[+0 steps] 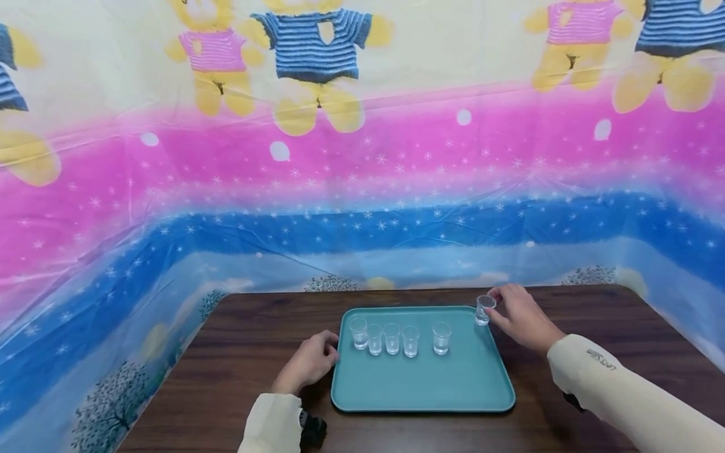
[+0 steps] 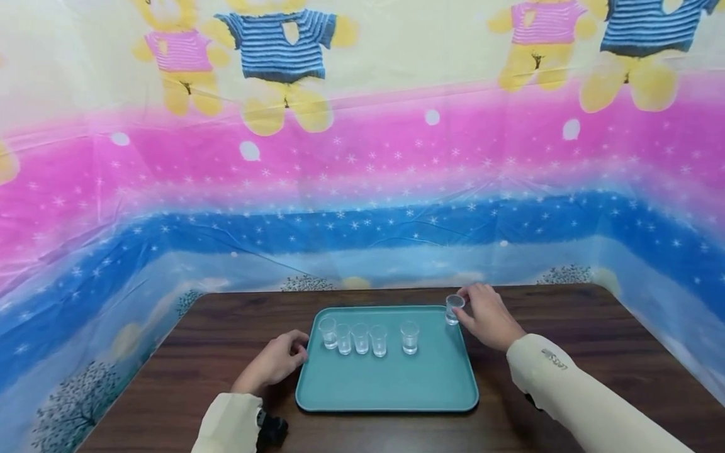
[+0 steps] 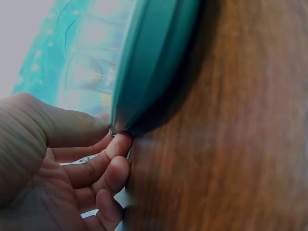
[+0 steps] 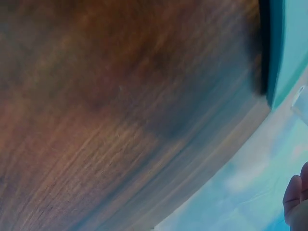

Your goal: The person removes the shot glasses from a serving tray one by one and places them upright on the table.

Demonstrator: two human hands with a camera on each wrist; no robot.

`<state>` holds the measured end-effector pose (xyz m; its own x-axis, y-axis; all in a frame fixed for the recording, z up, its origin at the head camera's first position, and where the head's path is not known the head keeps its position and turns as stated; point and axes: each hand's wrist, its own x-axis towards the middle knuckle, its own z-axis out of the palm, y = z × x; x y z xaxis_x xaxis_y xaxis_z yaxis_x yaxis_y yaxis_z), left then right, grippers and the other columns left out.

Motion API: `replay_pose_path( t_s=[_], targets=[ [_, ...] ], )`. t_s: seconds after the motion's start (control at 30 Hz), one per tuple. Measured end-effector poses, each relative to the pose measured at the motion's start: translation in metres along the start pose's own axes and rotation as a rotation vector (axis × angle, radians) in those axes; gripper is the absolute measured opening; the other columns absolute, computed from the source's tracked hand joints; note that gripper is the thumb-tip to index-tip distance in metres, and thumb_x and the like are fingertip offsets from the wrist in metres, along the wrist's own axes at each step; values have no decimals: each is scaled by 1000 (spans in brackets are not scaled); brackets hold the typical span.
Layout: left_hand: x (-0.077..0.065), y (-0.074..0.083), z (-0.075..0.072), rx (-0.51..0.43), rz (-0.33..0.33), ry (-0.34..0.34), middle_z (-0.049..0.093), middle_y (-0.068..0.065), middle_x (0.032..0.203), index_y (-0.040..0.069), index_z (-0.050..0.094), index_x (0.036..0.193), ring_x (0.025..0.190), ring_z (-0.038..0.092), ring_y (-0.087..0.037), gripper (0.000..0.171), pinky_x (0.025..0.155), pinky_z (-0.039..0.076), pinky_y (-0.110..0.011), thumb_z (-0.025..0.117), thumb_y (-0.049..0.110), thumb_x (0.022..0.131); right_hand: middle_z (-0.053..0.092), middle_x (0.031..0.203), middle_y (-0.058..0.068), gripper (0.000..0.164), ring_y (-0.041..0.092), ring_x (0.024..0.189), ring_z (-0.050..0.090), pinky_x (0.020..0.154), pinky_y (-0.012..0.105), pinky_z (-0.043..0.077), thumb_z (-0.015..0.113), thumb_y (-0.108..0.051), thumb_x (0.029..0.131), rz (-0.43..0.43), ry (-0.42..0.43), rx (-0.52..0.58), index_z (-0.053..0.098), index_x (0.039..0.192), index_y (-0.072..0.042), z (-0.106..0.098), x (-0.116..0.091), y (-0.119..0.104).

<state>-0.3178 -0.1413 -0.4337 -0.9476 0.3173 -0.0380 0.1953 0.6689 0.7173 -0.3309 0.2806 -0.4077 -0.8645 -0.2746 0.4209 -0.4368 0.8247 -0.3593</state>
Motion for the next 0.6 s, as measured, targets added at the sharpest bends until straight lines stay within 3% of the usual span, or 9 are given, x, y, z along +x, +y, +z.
replay_pose_path(
  t_s=[0.3, 0.6],
  targets=[
    [0, 1, 1, 5, 9, 6, 54, -5, 84, -3, 50, 127, 70, 50, -19, 34, 63, 42, -35, 54, 5, 94, 55, 105, 21, 34, 36, 99, 46, 81, 54, 38, 60, -16, 92, 119, 30, -37, 54, 116, 8, 5, 10, 30],
    [0, 0, -1, -1, 10, 6, 53, -5, 83, -4, 51, 125, 70, 50, -19, 33, 63, 42, -35, 56, 5, 93, 56, 104, 21, 33, 38, 100, 47, 81, 54, 39, 62, -15, 91, 152, 10, -62, 55, 113, 8, 19, 12, 44]
  ],
)
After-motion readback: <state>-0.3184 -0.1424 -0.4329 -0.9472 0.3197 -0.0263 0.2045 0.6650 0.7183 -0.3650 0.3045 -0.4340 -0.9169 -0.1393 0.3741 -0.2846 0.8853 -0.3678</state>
